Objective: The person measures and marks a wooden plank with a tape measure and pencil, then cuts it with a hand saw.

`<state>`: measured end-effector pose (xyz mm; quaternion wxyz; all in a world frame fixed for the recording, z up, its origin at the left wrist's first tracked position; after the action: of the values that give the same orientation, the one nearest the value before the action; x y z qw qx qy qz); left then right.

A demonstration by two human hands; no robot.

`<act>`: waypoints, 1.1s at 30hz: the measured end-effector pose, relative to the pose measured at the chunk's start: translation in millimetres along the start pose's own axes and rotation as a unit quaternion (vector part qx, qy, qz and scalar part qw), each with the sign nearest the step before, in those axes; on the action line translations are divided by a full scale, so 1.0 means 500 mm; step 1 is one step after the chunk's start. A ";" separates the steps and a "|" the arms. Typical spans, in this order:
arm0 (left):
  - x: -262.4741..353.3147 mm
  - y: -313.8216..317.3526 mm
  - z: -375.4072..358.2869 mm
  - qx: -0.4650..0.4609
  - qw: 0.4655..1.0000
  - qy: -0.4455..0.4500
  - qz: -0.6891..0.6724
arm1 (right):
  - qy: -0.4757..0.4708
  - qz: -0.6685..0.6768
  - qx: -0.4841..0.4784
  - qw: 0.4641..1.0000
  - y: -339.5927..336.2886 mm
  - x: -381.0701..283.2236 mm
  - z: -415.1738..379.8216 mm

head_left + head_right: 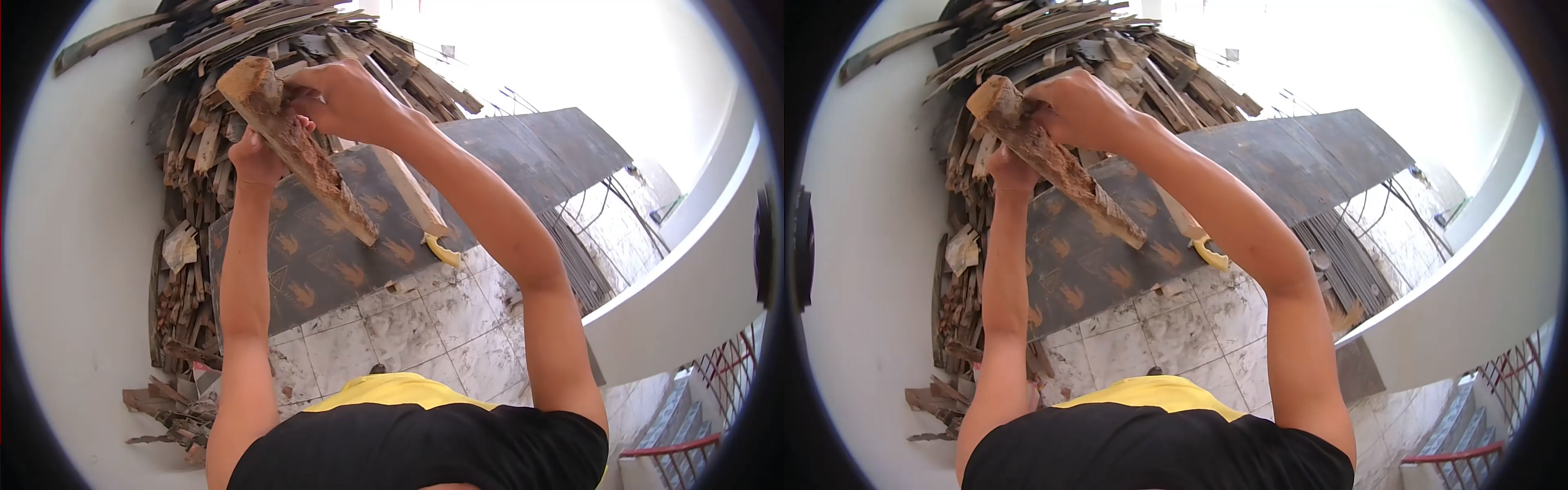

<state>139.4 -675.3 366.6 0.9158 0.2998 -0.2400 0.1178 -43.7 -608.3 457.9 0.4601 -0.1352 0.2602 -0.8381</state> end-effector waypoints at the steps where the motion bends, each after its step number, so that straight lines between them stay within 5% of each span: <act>1: -0.007 0.006 0.009 -0.018 1.000 -0.024 -0.006 | -0.002 -0.022 -0.001 1.000 -0.010 0.006 -0.006; 15: -0.059 0.037 0.072 -0.044 0.994 -0.052 0.089 | -0.019 -0.187 0.039 0.981 -0.089 0.097 -0.078; 18: 0.004 -0.016 0.106 0.006 0.990 -0.006 0.143 | 0.150 -0.168 0.127 0.966 -0.163 0.149 -0.199; 19: 0.045 -0.031 0.112 0.004 0.985 -0.025 0.173 | 0.273 -0.107 0.082 0.953 -0.207 0.157 -0.262; 22: 0.129 -0.002 0.112 -0.034 0.959 -0.104 0.263 | 0.374 -0.254 0.106 0.886 -0.166 0.276 -0.592; 23: 0.130 -0.006 0.110 -0.034 0.961 -0.113 0.251 | 0.457 -0.339 0.003 0.822 -0.117 0.276 -0.705; 25: 0.102 -0.022 0.097 -0.149 0.864 -0.275 0.393 | 0.440 -0.288 -0.237 0.817 -0.005 0.265 -0.910; 26: 0.051 -0.025 0.064 -0.122 0.854 -0.258 0.435 | 0.490 -0.250 -0.285 0.785 0.035 0.213 -0.935; 27: 0.000 -0.039 0.039 -0.118 0.779 -0.351 0.506 | 0.529 -0.230 -0.323 0.750 0.076 0.185 -0.949; 28: -0.049 -0.061 0.013 -0.116 0.688 -0.436 0.568 | 0.517 -0.227 -0.319 0.761 0.110 0.168 -0.954; 31: -0.231 -0.237 -0.128 -0.156 0.708 -0.539 0.429 | 0.503 -0.235 -0.284 0.781 0.200 0.161 -0.938; 33: -0.313 -0.266 -0.183 -0.170 0.678 -0.569 0.433 | 0.370 -0.308 -0.249 0.840 0.267 0.197 -0.955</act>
<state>86.9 -736.6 156.4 0.4844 0.0104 -0.8335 0.2654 -225.8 -601.3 -13.8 -0.0014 0.0018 0.5559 -0.8313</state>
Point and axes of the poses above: each hand's wrist, its own z-axis towards the middle knuckle, its own y-axis out of the palm, x = y × z, the point moved 2 cm from there along z, towards the middle knuckle, and after that the axes turned 10 degrees about -z, right-handed, at the moved point
